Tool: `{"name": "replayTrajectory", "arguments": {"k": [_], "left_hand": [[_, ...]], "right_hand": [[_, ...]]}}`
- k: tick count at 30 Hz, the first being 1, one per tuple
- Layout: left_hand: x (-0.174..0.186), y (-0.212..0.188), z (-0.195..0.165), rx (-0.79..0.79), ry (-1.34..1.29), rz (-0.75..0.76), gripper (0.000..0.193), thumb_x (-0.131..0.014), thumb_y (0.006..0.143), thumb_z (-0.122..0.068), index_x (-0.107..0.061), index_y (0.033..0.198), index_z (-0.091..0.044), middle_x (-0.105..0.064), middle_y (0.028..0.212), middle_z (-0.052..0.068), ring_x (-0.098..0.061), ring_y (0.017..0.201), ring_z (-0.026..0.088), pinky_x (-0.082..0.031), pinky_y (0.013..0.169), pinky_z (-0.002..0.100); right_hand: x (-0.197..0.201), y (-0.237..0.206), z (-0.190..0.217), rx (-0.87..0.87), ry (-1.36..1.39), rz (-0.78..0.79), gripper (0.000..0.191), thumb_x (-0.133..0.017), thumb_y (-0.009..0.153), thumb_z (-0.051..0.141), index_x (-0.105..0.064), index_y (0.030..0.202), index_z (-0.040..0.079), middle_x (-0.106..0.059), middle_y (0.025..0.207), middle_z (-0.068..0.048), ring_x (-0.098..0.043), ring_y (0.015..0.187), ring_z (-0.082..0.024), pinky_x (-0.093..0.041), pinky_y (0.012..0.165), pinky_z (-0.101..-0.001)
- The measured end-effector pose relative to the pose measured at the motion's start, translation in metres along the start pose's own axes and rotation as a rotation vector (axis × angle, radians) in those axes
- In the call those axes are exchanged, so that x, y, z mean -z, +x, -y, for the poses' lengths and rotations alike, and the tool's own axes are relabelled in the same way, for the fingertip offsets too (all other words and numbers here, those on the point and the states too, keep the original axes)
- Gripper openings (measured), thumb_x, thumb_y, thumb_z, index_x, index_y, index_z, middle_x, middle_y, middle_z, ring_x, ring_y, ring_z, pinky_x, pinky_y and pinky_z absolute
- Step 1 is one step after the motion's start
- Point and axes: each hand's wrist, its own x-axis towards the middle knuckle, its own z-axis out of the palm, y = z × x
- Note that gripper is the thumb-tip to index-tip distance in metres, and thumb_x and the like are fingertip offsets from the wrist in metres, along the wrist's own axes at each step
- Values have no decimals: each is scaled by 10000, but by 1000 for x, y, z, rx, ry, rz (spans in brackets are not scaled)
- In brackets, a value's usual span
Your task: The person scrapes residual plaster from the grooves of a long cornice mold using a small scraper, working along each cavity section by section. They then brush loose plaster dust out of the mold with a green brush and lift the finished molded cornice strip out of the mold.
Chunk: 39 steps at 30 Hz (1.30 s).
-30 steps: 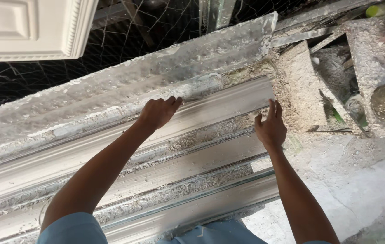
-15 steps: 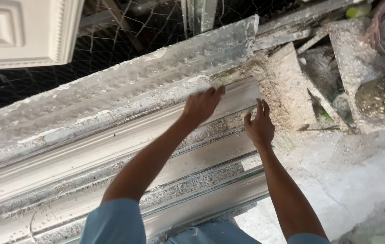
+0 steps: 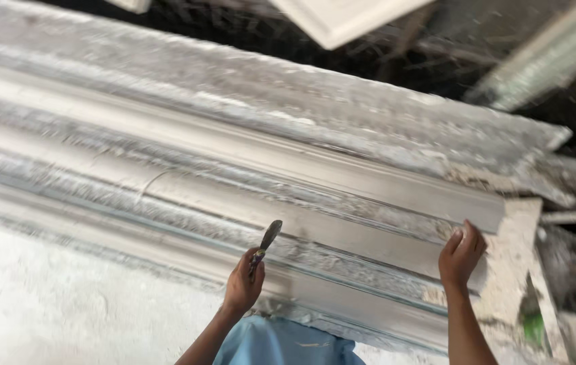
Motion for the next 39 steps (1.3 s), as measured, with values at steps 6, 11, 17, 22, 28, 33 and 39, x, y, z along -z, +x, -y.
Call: {"name": "replayTrajectory", "arguments": {"k": [6, 11, 17, 22, 28, 33, 39], "left_hand": [[62, -8, 22, -44, -224, -81, 360, -633, 969, -143, -540, 1311, -82, -720, 879, 134, -721, 717, 250, -578, 657, 360], [155, -28, 82, -96, -202, -74, 386, -674, 937, -144, -548, 1298, -93, -729, 896, 142, -731, 741, 240, -587, 668, 367], [335, -83, 199, 99, -229, -170, 404, -630, 934, -110, -532, 1325, -94, -709, 838, 148, -691, 685, 257, -564, 654, 400], [474, -121, 266, 47, -120, -580, 405, -598, 941, -88, -502, 1332, -40, -714, 938, 145, -707, 715, 242, -569, 622, 404], [560, -106, 325, 445, -296, -726, 374, -524, 1018, -213, -500, 1353, -48, -671, 746, 134, -623, 566, 217, -494, 526, 374], [602, -72, 376, 390, -442, -688, 335, -580, 1000, -238, -586, 1268, -37, -711, 746, 86, -613, 614, 136, -510, 548, 335], [735, 9, 440, 421, -182, -619, 254, -654, 967, -259, -635, 1086, -35, -681, 684, 143, -640, 577, 231, -500, 559, 389]], "right_hand": [[-61, -34, 190, -433, 692, 443, 271, -506, 1085, 260, -617, 1133, 18, -603, 631, -31, -550, 458, -120, -417, 422, -287], [-110, -99, 375, -252, 807, 659, 435, -419, 1096, 348, -709, 996, 38, -402, 474, 31, -372, 394, -64, -341, 409, -275], [-156, -179, 581, -282, 885, 817, 518, -420, 1114, 413, -738, 998, 20, -337, 538, 52, -299, 462, -49, -260, 445, -291], [-194, -175, 735, 6, 791, 810, 462, -453, 1092, 422, -756, 1069, 73, -356, 551, 44, -309, 483, -62, -254, 473, -311], [-250, -170, 872, 395, 1038, 786, 362, -530, 1119, 356, -638, 1236, 31, -677, 929, 10, -600, 734, -80, -510, 585, -320], [-332, -189, 932, -34, 725, 1127, 377, -538, 1075, 372, -744, 1186, 77, -505, 590, -145, -436, 411, -127, -357, 402, -305], [-438, -213, 1090, 491, 1092, 1017, 357, -544, 1131, 319, -737, 1042, 32, -736, 897, -10, -658, 781, -50, -498, 666, -226]]}}
